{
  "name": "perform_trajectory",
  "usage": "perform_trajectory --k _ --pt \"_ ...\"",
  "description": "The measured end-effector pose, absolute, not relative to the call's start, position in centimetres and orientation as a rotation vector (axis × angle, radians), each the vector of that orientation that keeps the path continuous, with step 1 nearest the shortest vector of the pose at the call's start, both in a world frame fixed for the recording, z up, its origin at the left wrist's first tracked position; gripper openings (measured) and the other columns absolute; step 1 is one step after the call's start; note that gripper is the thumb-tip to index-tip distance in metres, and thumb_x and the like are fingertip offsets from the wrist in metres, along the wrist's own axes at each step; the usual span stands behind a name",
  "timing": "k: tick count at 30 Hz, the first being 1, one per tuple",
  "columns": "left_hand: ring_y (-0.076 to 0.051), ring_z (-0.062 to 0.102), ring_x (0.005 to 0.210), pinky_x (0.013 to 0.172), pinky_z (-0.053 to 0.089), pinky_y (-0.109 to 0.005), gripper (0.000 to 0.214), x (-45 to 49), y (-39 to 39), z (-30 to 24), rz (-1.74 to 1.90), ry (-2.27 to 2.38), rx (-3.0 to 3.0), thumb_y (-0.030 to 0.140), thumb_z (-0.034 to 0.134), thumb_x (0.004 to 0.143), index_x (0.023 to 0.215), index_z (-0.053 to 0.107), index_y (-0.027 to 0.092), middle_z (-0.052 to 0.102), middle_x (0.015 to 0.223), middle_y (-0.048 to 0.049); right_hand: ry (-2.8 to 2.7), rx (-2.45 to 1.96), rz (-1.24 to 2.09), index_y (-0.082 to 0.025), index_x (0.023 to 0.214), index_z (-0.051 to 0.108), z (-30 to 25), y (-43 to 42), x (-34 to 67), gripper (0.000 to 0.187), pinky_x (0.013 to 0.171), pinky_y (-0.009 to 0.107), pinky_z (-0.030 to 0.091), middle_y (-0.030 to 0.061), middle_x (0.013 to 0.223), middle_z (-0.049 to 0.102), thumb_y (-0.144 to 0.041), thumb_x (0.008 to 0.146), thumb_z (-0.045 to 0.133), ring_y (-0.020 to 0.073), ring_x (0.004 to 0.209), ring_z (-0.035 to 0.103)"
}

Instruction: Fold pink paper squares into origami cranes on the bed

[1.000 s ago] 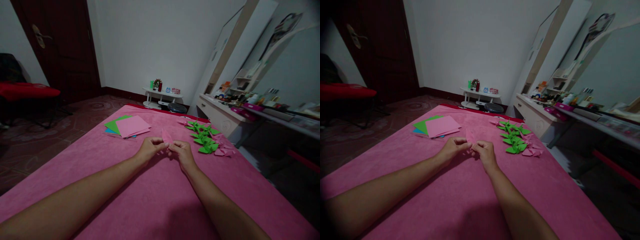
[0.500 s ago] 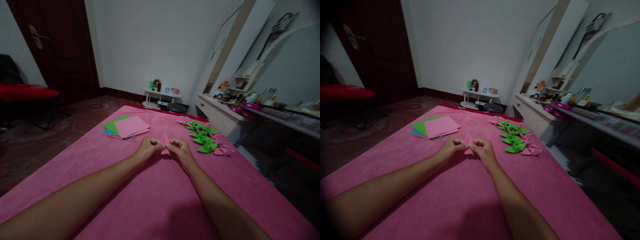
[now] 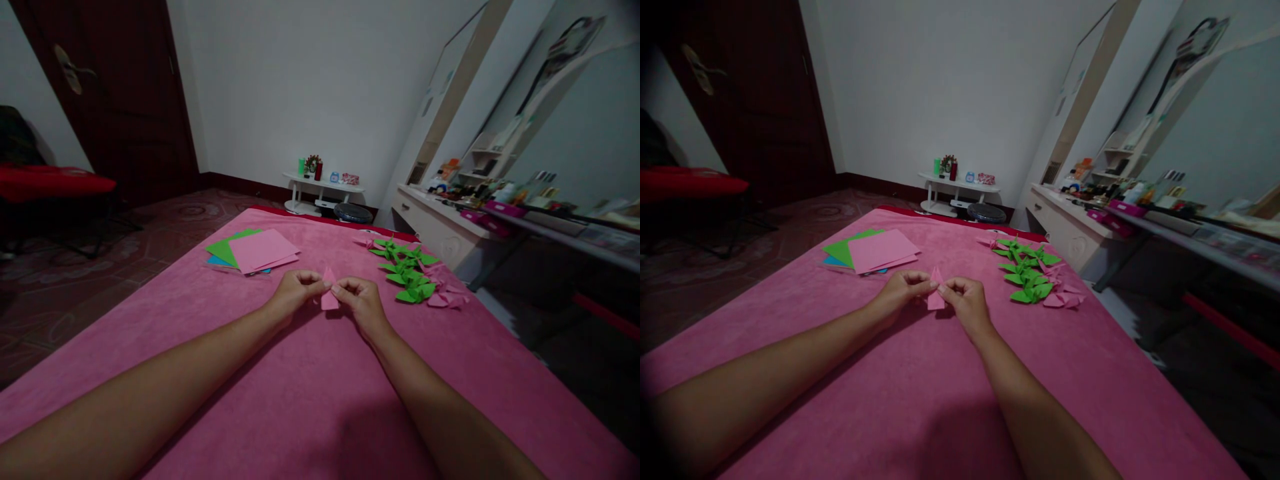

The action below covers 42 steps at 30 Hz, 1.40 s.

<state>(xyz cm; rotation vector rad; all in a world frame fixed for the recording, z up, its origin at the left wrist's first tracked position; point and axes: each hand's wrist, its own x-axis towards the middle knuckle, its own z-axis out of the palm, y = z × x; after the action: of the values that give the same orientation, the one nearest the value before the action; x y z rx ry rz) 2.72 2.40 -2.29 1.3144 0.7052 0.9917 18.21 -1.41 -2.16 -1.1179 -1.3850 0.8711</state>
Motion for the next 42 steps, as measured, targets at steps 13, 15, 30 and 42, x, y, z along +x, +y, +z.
perform_trajectory --k 13,15,30,42 --pt "-0.004 0.038 0.044 0.044 0.026 -0.020 0.028 2.4 2.7 -2.0 0.984 0.666 1.304 0.036 0.074 0.062 0.064 0.061 0.012 0.050 0.052 0.0032 -1.448 -1.081 1.076 -0.014 0.062 0.060 -1.8 -1.8 18.3 0.023 0.045 0.021 0.026 -0.0040 0.052 0.046 -0.035 0.069 0.068 0.0076 0.047 0.036" --pt "-0.004 0.037 0.043 0.044 0.025 -0.020 0.028 2.3 2.9 -2.1 0.990 0.688 1.322 0.037 0.074 0.063 0.063 0.060 0.012 0.048 0.050 0.0037 -1.457 -1.086 1.115 -0.014 0.063 0.062 -1.8 -1.9 18.2 0.022 0.045 0.021 0.025 -0.0041 0.052 0.047 -0.034 0.069 0.068 0.0073 0.047 0.036" --pt "-0.004 0.029 0.038 0.040 0.019 -0.020 0.052 2.8 2.9 -2.7 1.134 0.800 1.421 0.059 0.055 0.074 0.050 0.042 0.015 0.036 0.042 0.0056 -1.434 -1.088 1.114 -0.014 0.063 0.063 -2.3 -2.0 17.4 0.021 0.046 0.021 0.030 -0.0027 0.052 0.051 -0.033 0.068 0.068 0.0083 0.047 0.040" --pt "-0.008 0.047 0.046 0.044 0.029 -0.019 0.039 2.7 2.2 -2.2 0.741 0.747 1.491 0.048 0.067 0.068 0.061 0.064 0.009 0.062 0.057 -0.0066 -1.154 -1.113 0.807 -0.015 0.057 0.058 -3.1 -1.0 18.3 0.029 0.044 0.021 0.033 -0.0035 0.050 0.050 -0.039 0.069 0.068 0.0082 0.045 0.042"
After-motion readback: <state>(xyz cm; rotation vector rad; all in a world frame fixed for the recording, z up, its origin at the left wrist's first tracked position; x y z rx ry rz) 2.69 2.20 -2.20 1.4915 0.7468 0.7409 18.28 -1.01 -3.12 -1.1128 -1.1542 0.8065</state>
